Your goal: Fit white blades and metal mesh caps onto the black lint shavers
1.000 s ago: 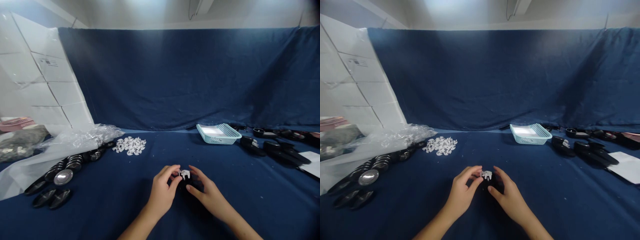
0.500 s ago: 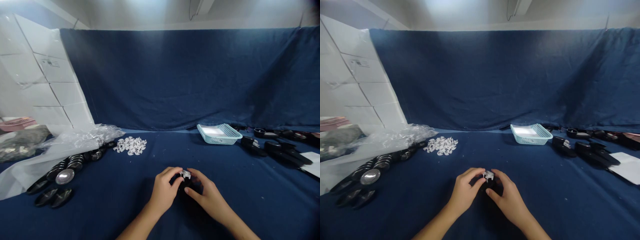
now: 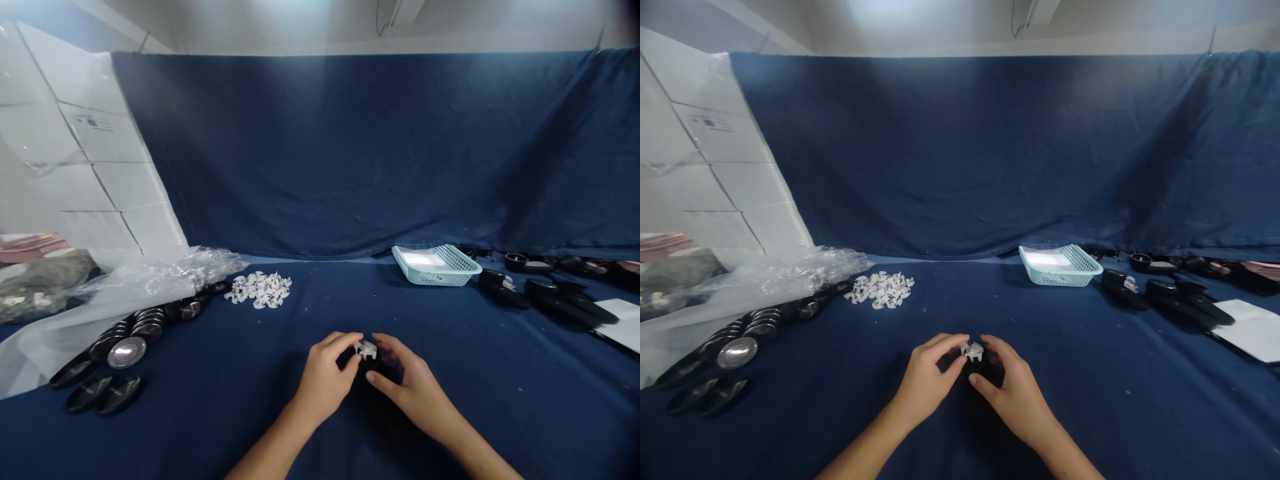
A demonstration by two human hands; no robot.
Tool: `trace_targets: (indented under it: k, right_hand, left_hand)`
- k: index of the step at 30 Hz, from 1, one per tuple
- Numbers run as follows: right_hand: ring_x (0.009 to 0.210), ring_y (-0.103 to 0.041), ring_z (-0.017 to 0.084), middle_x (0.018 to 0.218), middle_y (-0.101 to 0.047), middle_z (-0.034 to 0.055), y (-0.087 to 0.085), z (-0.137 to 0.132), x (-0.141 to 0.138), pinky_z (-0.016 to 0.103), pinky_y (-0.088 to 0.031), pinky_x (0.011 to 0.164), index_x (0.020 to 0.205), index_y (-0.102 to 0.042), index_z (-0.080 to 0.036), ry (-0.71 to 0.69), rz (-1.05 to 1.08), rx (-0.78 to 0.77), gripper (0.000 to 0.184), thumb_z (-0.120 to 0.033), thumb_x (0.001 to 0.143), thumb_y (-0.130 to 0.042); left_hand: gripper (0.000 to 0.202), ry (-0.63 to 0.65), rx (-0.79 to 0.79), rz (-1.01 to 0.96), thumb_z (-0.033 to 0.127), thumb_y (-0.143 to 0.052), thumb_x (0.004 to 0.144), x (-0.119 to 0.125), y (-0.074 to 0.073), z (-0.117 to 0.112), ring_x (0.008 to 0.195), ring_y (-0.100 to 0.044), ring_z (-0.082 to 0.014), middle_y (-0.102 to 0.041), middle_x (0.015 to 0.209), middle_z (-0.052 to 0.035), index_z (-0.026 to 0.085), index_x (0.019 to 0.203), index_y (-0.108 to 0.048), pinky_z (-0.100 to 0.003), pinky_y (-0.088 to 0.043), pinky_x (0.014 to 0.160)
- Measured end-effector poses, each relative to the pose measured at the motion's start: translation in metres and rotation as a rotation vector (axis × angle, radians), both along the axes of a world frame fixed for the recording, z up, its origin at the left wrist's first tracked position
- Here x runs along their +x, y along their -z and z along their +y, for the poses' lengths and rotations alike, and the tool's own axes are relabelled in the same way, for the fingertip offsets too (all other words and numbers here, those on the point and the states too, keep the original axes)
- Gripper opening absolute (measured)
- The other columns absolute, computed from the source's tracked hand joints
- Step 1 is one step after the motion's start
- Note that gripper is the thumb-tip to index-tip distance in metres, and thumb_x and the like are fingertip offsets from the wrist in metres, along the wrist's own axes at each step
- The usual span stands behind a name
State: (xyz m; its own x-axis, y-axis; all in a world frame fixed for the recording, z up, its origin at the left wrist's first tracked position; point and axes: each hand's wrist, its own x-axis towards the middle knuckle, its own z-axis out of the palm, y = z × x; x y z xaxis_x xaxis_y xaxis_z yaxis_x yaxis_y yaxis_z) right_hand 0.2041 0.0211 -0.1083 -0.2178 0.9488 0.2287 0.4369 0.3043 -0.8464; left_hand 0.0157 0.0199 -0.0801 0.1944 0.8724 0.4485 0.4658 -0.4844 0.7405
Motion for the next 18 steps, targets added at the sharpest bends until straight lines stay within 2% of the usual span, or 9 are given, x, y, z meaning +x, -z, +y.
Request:
trace_targets:
  k: [11, 18]
  right_hand:
    - [0.102, -0.06, 0.024, 0.117, -0.061, 0.0077, 0.0006, 0.0016, 0.0006, 0.043, -0.047, 0.091, 0.129, -0.05, -0.025, 0.011, 0.005, -0.036, 0.056, -0.036, 0.076, -0.067]
    - [0.101, -0.06, 0.023, 0.117, -0.061, 0.008, 0.0012, 0.001, -0.0015, 0.042, -0.048, 0.091, 0.127, -0.051, -0.023, 0.022, 0.033, -0.018, 0.054, -0.038, 0.078, -0.066]
  left_hand:
    - [0.03, 0.018, 0.016, 0.061, 0.016, -0.053, 0.086, -0.001, -0.0012, -0.0026, 0.097, -0.064, -0.0183, -0.068, 0.106, -0.0034, 0.024, 0.111, -0.067, -0.029, -0.05, 0.09]
    - [0.031, 0.003, 0.019, 0.178, 0.019, -0.053, 0.085, -0.0002, -0.0061, -0.0096, 0.102, -0.06, -0.0223, -0.064, 0.11, -0.0048, 0.025, 0.115, -0.061, -0.034, -0.047, 0.092]
